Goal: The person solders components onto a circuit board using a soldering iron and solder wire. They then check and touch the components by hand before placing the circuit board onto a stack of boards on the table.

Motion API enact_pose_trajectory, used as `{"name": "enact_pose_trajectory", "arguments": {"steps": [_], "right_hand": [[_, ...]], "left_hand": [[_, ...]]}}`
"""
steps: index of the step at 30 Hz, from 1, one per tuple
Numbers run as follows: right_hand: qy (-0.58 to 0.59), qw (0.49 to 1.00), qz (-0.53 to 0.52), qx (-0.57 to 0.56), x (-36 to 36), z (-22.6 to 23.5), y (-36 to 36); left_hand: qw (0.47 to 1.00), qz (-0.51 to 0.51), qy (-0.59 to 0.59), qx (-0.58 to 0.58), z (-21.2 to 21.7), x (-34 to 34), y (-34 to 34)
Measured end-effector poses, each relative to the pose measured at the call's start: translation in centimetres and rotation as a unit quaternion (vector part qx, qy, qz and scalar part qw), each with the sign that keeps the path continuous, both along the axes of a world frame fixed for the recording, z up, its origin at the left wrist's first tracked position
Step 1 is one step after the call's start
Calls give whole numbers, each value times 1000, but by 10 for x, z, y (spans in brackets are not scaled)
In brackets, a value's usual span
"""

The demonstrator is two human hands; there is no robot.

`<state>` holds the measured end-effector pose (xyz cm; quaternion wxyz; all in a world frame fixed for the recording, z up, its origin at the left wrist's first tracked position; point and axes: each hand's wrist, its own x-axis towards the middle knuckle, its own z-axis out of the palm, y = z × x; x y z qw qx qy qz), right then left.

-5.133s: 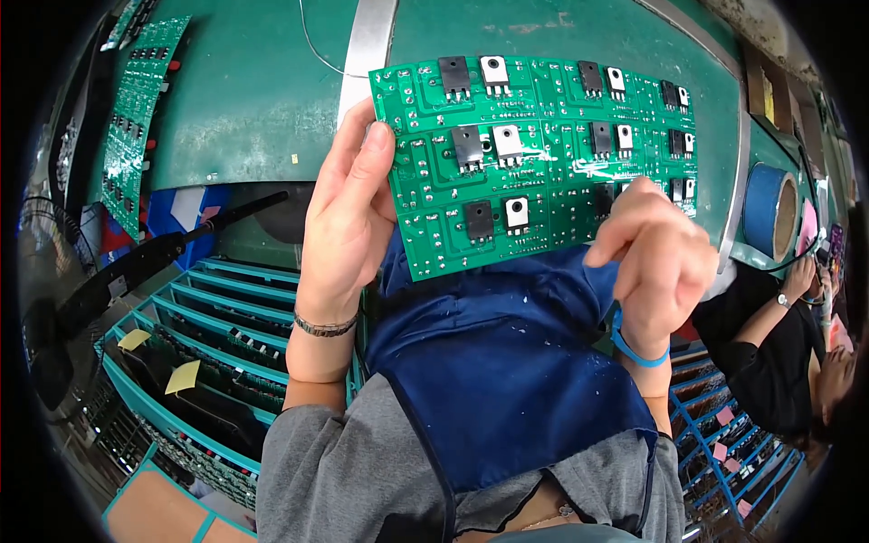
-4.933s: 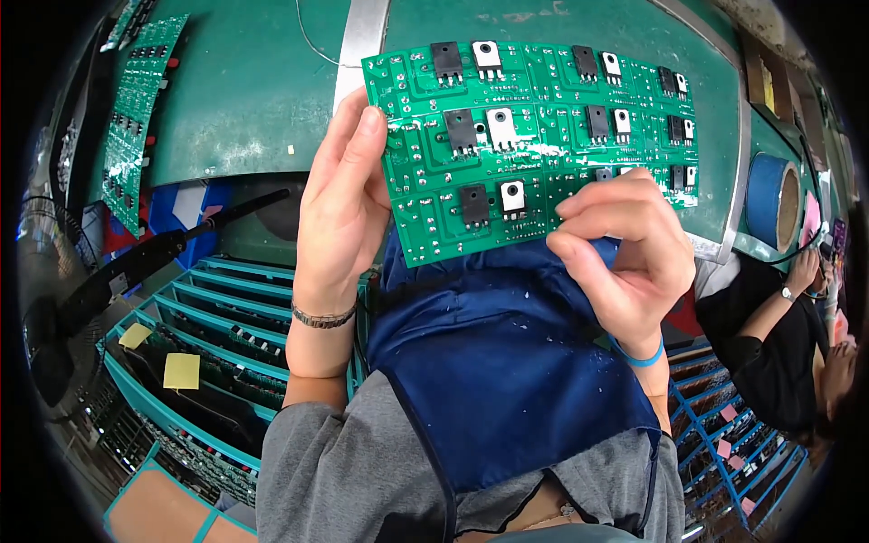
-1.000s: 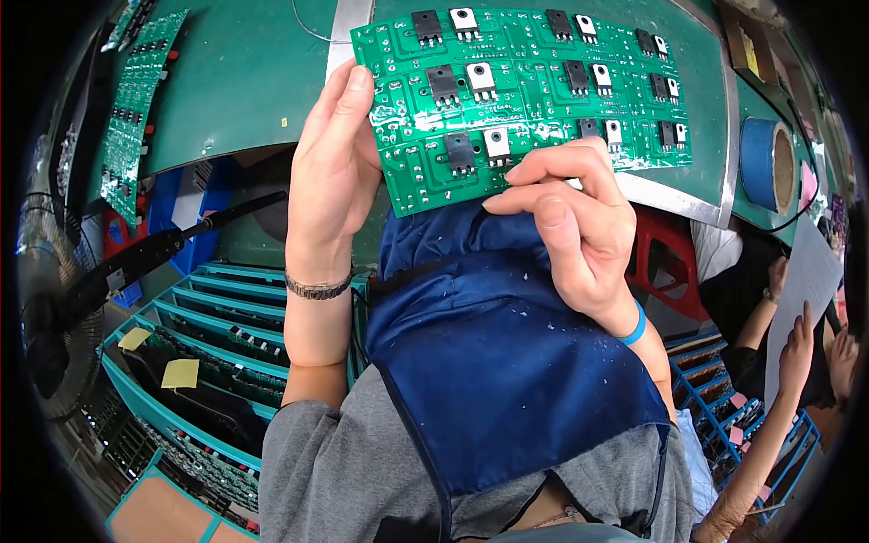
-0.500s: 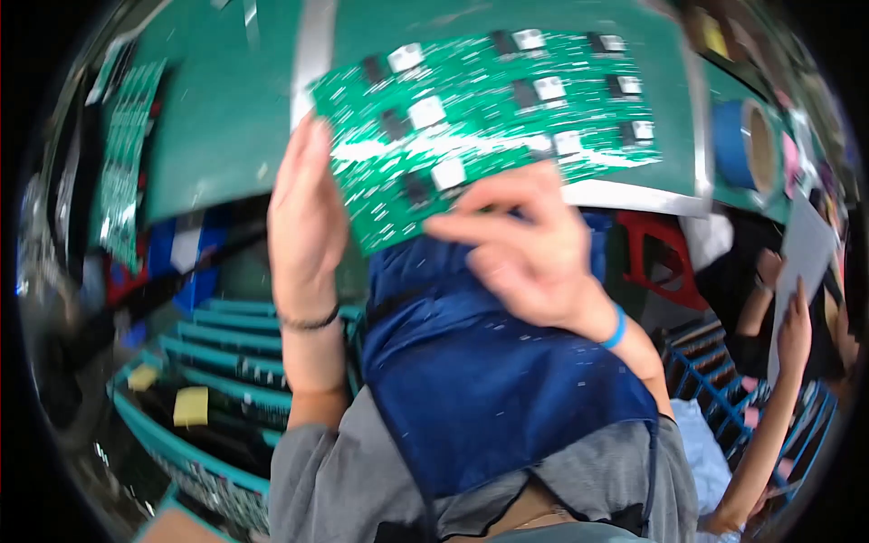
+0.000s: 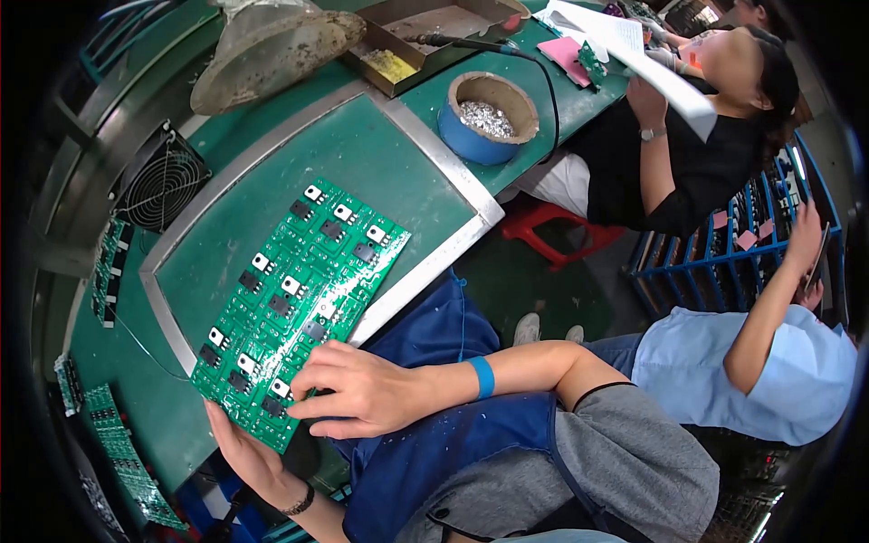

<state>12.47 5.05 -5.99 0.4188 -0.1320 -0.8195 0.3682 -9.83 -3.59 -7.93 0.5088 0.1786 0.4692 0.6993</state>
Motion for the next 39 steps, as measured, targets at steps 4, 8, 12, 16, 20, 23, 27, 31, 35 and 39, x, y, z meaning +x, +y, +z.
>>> {"name": "enact_pose_trajectory", "arguments": {"steps": [4, 8, 12, 16, 20, 23, 27, 31, 35, 39], "right_hand": [[-8, 999, -12, 52, 0, -2, -3], [6, 999, 8, 36, -2, 0, -3], [16, 999, 38, -6, -4, 5, 1], [-21, 1000, 15, -5, 12, 15, 13], [-94, 995, -31, 10, 19, 18, 16], [-108, 994, -30, 2, 13, 15, 12], [-130, 989, -19, 66, 8, 17, 10], [-161, 983, -20, 83, 4, 21, 8], [-181, 983, 9, 33, 2, 26, 12], [-131, 991, 17, -9, 4, 24, 10]], "left_hand": [[1000, 7, -10, -1, 4, 3, -2], [1000, -2, -8, 2, 7, 0, -8], [999, 43, -27, -15, 0, -4, -19], [998, 55, -24, -15, 11, 14, 11], [998, 49, -25, 6, 17, 18, 12], [999, 44, -25, 8, 22, 17, 7], [999, 36, -30, 14, 22, 17, 4], [999, 34, -27, 12, 25, 19, 6], [999, 41, -32, 10, 24, 17, 5], [999, 38, -36, 15, 24, 18, 7]]}}
